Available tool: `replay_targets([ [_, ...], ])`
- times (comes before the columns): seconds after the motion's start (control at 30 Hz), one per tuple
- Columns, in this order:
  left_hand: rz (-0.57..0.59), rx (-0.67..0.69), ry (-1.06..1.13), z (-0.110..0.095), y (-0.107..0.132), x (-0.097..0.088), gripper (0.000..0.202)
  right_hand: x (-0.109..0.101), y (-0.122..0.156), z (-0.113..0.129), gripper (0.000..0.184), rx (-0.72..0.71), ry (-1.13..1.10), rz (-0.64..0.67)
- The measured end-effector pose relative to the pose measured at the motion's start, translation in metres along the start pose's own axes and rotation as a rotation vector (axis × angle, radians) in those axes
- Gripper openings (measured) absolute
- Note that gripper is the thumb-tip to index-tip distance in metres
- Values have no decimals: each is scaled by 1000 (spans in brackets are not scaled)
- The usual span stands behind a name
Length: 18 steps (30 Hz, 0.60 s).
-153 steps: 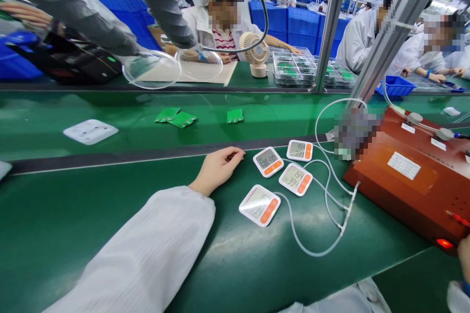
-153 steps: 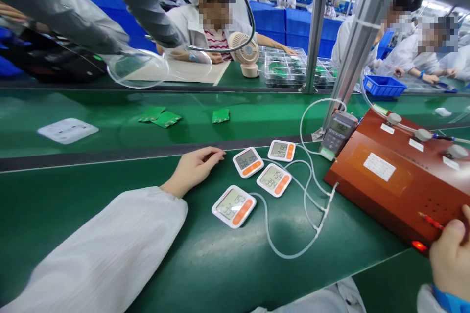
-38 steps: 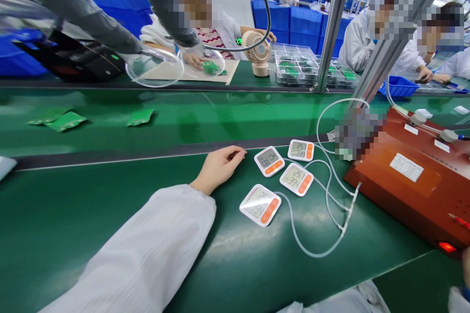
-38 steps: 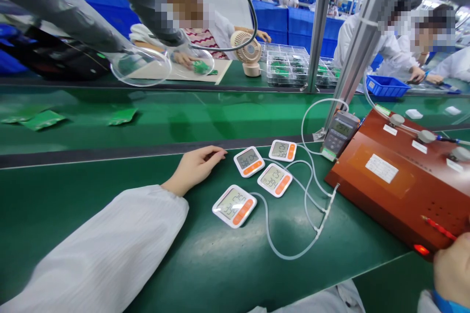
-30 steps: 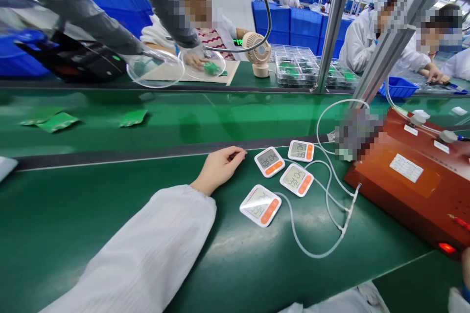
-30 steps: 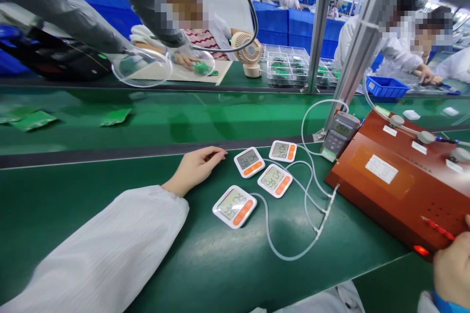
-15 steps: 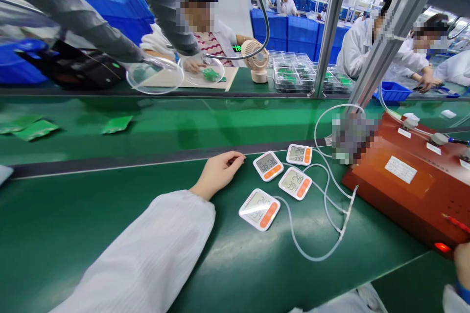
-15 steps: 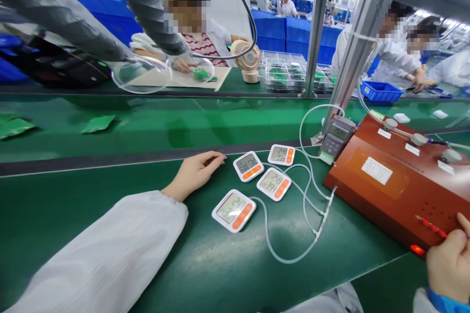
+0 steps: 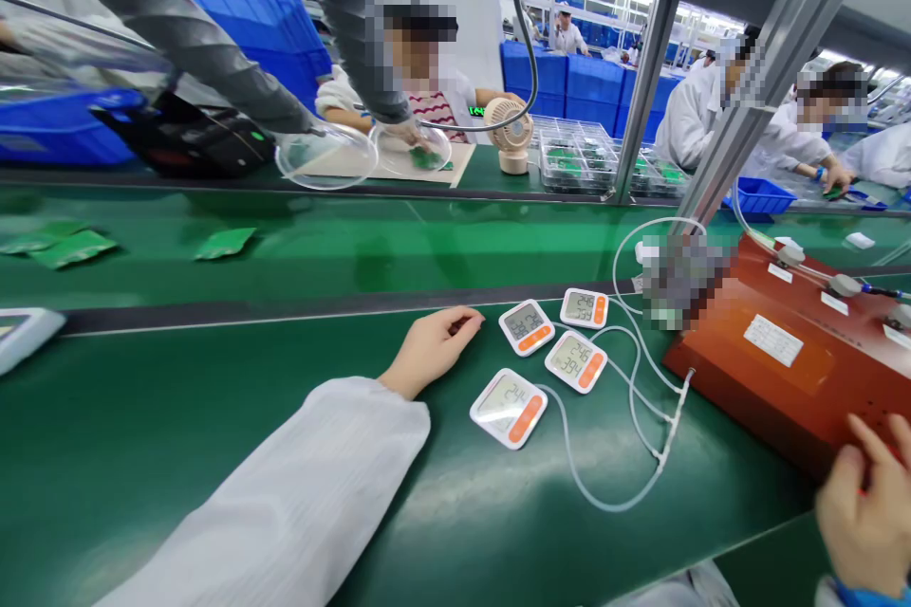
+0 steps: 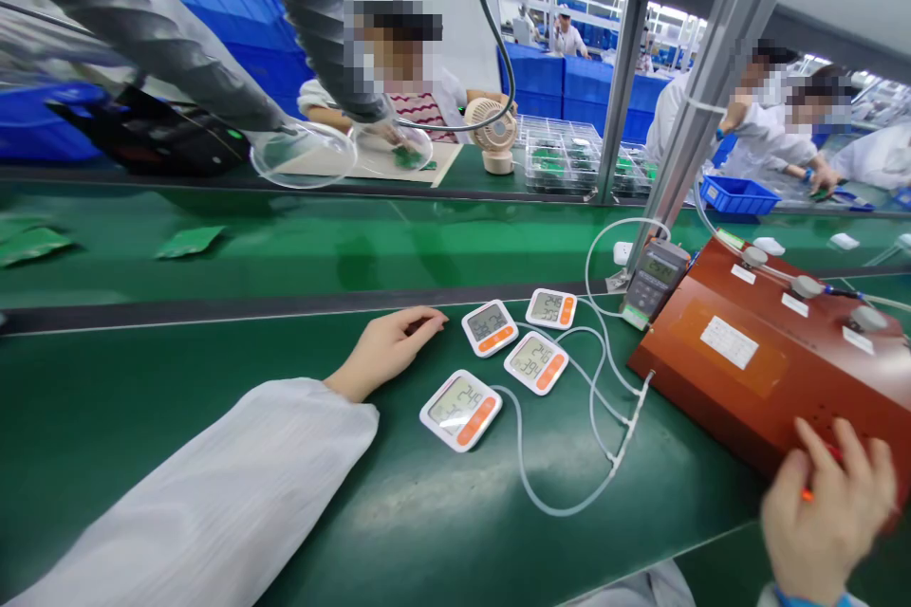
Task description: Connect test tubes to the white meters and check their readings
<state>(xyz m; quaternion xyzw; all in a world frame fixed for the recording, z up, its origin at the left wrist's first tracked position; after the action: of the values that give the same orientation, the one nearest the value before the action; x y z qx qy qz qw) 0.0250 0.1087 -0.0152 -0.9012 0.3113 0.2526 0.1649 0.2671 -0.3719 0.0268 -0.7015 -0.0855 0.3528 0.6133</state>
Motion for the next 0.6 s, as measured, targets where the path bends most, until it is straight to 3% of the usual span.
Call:
replay_targets([
  [0.13, -6, -60, 42, -6, 12, 1, 46, 5, 7, 101, 34, -161, -395, 386],
  [0.2, -5, -90, 80, -9, 17, 3, 46, 12, 5, 155, 30, -300, -654, 638],
  [0.27, -10, -115, 138, -12, 23, 6, 47, 19, -3, 203, 32, -447, -799, 807],
  [0.33, -31, -124, 213, -16, 29, 11, 46, 28, -15, 245, 38, -567, -851, 938],
  [0.43, -85, -127, 330, -22, 42, 17, 41, 40, -30, 297, 51, -741, -749, 1074],
  [0.6, -137, -102, 312, -34, 59, 19, 36, 47, -35, 345, 73, -853, -614, 1270],
])
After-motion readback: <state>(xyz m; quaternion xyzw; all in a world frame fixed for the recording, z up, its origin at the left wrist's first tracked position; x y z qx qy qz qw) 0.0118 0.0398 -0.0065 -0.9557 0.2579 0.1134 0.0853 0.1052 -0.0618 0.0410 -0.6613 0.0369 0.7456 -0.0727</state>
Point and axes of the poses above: each hand's wrist, its own y-axis away from the middle knuckle, its own x-axis out of the palm, z = x × y, the point moved 3 cm from there along -y, towards the middle knuckle, and after that the axes turned 9 degrees about y, right-handed, at the moved point
